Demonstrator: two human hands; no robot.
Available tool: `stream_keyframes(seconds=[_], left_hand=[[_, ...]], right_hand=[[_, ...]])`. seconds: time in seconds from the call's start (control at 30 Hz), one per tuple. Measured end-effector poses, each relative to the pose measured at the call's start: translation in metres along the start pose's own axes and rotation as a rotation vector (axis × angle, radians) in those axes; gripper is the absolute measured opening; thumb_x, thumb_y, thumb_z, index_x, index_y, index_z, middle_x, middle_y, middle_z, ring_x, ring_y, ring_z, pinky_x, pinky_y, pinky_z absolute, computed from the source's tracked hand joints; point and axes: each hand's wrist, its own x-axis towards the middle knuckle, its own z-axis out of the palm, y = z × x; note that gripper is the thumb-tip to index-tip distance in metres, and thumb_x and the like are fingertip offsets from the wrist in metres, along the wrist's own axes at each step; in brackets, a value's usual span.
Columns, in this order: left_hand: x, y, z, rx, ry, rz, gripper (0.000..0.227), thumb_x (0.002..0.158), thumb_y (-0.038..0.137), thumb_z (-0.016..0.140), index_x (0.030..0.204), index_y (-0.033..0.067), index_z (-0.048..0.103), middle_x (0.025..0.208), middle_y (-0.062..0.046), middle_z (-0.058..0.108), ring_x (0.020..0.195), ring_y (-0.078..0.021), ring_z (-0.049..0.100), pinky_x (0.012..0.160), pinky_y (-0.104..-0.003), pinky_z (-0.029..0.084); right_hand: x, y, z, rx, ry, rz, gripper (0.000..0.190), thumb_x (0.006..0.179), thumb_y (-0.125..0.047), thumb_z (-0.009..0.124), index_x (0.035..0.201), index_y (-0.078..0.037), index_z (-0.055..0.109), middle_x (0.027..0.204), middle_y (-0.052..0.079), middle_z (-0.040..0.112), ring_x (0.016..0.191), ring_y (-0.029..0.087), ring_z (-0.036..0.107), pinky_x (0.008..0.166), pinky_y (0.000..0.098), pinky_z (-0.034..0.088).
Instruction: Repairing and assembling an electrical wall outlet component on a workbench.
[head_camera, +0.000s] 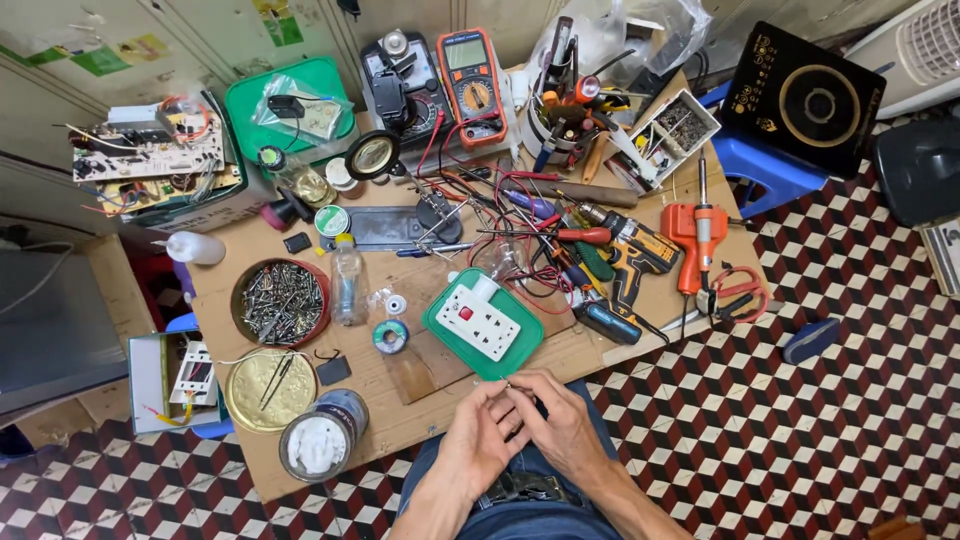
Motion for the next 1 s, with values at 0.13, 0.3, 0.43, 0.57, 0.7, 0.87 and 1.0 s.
stream_keyframes(seconds=[0.13,0.3,0.43,0.57,0.7,0.87,1.0], left_hand=[[0.008,0.008,-0.001,0.079,-0.009,0.065,0.030,0.088,0.032,0.067,0.112,0.0132,0.064,0.109,-0.003,0.070,0.104,-0.0182,0.064,0.093,-0.041,0.051],[-0.004,0.052,0.006,1.437,0.176,1.080,0.035,0.093,0.020,0.073,0.125,0.0093,0.067,0.125,-0.017,0.063,0.114,-0.0346,0.057,0.099,-0.047,0.046],[-0.017,0.093,0.051,2.027,0.044,1.416,0.062,0.073,0.011,0.079,0.131,0.0092,0.059,0.148,-0.019,0.048,0.138,-0.0378,0.042,0.112,-0.049,0.035],[0.004,0.110,0.064,2.424,-0.117,1.319,0.074,0.063,0.008,0.082,0.133,0.0092,0.059,0.156,-0.022,0.036,0.147,-0.0401,0.028,0.119,-0.052,0.022],[0.023,0.114,0.055,2.553,-0.195,1.214,0.069,0.063,0.011,0.084,0.127,0.0110,0.060,0.157,-0.021,0.035,0.149,-0.0397,0.025,0.123,-0.053,0.018],[0.038,0.119,0.048,2.509,-0.217,1.255,0.062,0.062,0.012,0.087,0.119,0.0141,0.062,0.157,-0.020,0.037,0.149,-0.0402,0.027,0.122,-0.055,0.021],[0.036,0.123,0.058,2.498,-0.249,1.129,0.066,0.057,0.013,0.091,0.116,0.0149,0.061,0.157,-0.018,0.036,0.149,-0.0398,0.026,0.121,-0.055,0.021]], right_hand=[[0.010,0.013,0.009,0.001,0.058,-0.025,0.022,0.091,-0.005,0.068,0.112,-0.001,0.065,0.102,0.012,0.073,0.092,0.022,0.076,0.077,0.0318,0.060],[0.039,0.033,0.013,0.024,0.203,0.118,0.018,0.091,-0.008,0.070,0.107,0.000,0.070,0.095,0.009,0.071,0.081,0.018,0.070,0.073,0.0308,0.057],[0.049,0.044,0.019,-0.027,0.170,0.109,0.016,0.090,-0.009,0.071,0.104,0.000,0.071,0.090,0.008,0.066,0.072,0.017,0.063,0.067,0.0302,0.054],[0.056,0.044,0.021,-0.109,0.153,0.099,0.016,0.089,-0.010,0.072,0.103,-0.002,0.070,0.087,0.008,0.064,0.068,0.018,0.062,0.064,0.0320,0.053],[0.058,0.039,0.021,-0.217,0.145,0.018,0.013,0.089,-0.009,0.072,0.100,-0.003,0.069,0.088,0.010,0.065,0.068,0.023,0.065,0.064,0.0365,0.053],[0.058,0.038,0.021,-0.313,0.153,-0.136,0.012,0.088,-0.008,0.072,0.098,-0.004,0.067,0.090,0.012,0.064,0.076,0.030,0.066,0.067,0.0413,0.053],[0.060,0.040,0.024,-0.409,0.115,-0.274,0.011,0.087,-0.006,0.071,0.096,-0.003,0.064,0.090,0.014,0.060,0.084,0.034,0.065,0.071,0.0442,0.053]])
